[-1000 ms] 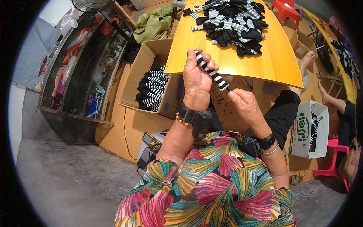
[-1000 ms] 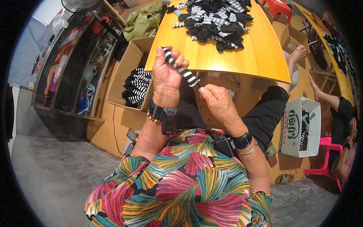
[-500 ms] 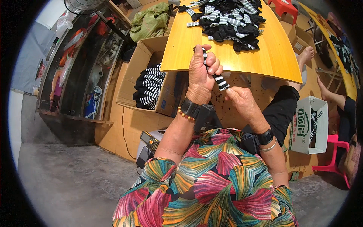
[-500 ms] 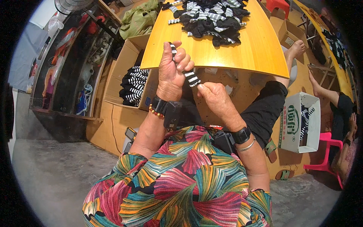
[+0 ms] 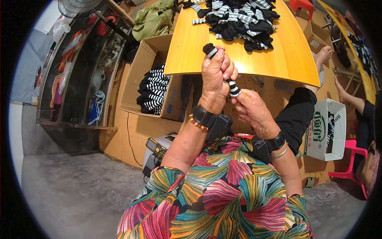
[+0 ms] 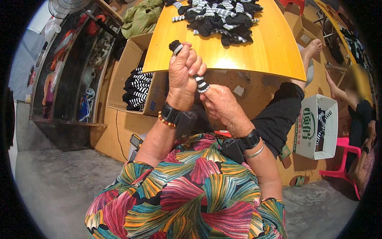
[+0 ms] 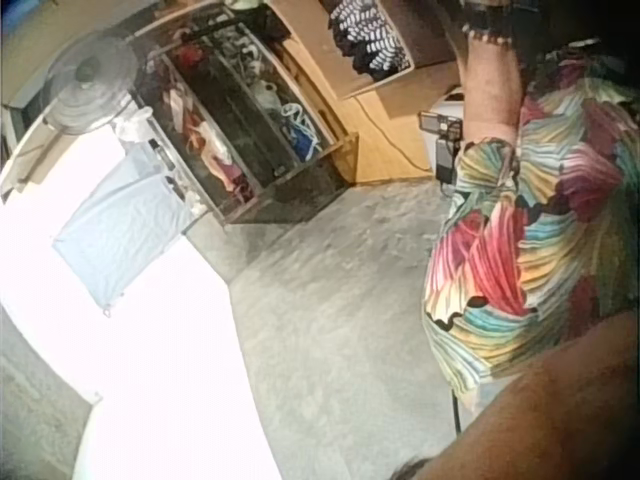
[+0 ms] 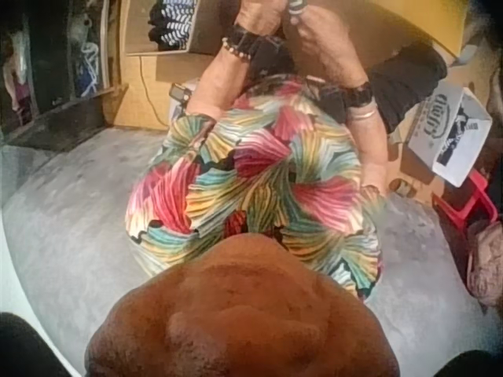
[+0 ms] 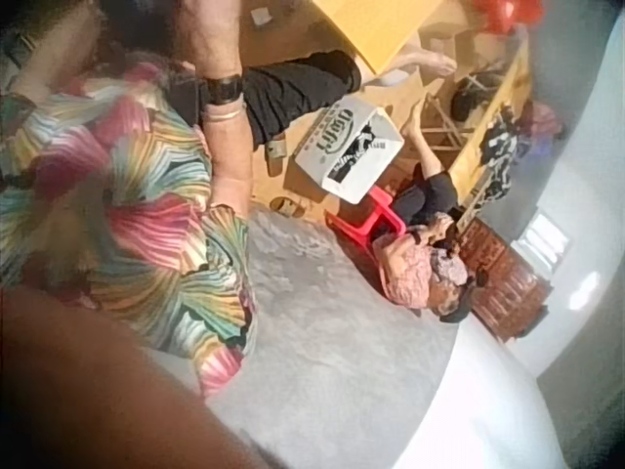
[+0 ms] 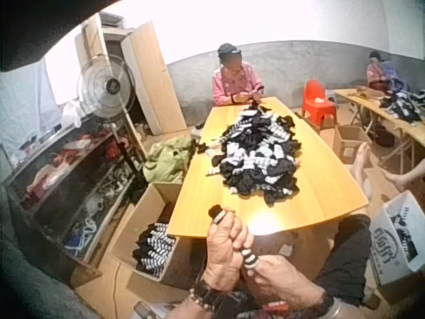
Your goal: Inspecting socks by pulling them over a plastic rod and turning them inside out.
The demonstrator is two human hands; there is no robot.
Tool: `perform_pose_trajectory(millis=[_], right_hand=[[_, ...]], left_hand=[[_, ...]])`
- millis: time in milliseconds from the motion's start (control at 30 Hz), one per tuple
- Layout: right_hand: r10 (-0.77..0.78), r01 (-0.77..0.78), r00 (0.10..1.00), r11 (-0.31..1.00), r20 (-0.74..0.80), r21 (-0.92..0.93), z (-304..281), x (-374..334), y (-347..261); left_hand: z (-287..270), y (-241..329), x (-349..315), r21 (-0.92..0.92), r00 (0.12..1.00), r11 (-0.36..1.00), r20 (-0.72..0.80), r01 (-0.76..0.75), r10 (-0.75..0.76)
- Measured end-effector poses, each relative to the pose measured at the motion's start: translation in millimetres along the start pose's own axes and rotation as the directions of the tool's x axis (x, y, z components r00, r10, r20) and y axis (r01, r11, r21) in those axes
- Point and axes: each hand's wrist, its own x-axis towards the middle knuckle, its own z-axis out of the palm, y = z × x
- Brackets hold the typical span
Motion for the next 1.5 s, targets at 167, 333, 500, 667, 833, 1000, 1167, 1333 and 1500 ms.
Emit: perform_pose_trajectory(millis=[167, 333, 500, 667, 833, 1000, 1167, 1333, 1500], right_hand=[[-0.085, 0.086, 0.996, 0.964, 0.013, -0.252, -2, 2, -4], [-0.367, 0.297, 0.929, 0.662, 0.048, -0.688, -13, 5, 8], [-0.485, 0.332, 0.874, 0.569, 0.019, -0.752, -12, 14, 9], [-0.431, 0.315, 0.902, 0.713, -0.037, -0.627, -7, 14, 8], [-0.459, 0.368, 0.888, 0.711, 0.001, -0.599, -13, 3, 2], [-0.451, 0.371, 0.892, 0.731, 0.002, -0.573, -14, 3, 3], [-0.491, 0.386, 0.871, 0.657, 0.021, -0.647, -20, -3, 6], [-0.525, 0.353, 0.851, 0.603, -0.023, -0.716, -22, -7, 8], [-0.597, 0.402, 0.796, 0.644, -0.099, -0.651, -29, -7, 13]], left_hand=[[-6, 11, 0, -0.065, 0.999, 0.998, -0.041, -0.018, 0.015], [-27, 24, 6, -0.114, 0.997, 0.994, -0.081, 0.000, -0.009], [-19, 5, 5, -0.085, 0.996, 0.995, -0.084, -0.044, 0.037], [4, -4, -3, 0.164, 0.976, 0.971, -0.098, -0.176, 0.193], [8, -7, -3, 0.102, 0.995, 0.990, 0.009, -0.102, 0.101], [5, 14, -4, 0.118, 0.996, 0.989, -0.002, -0.088, 0.089], [-2, 24, 5, -0.007, 1.000, 1.000, -0.008, -0.002, 0.002], [2, 7, 4, 0.132, 0.992, 0.991, -0.121, -0.027, 0.043], [38, -25, 3, 0.289, 0.985, 0.943, 0.000, -0.167, 0.174]])
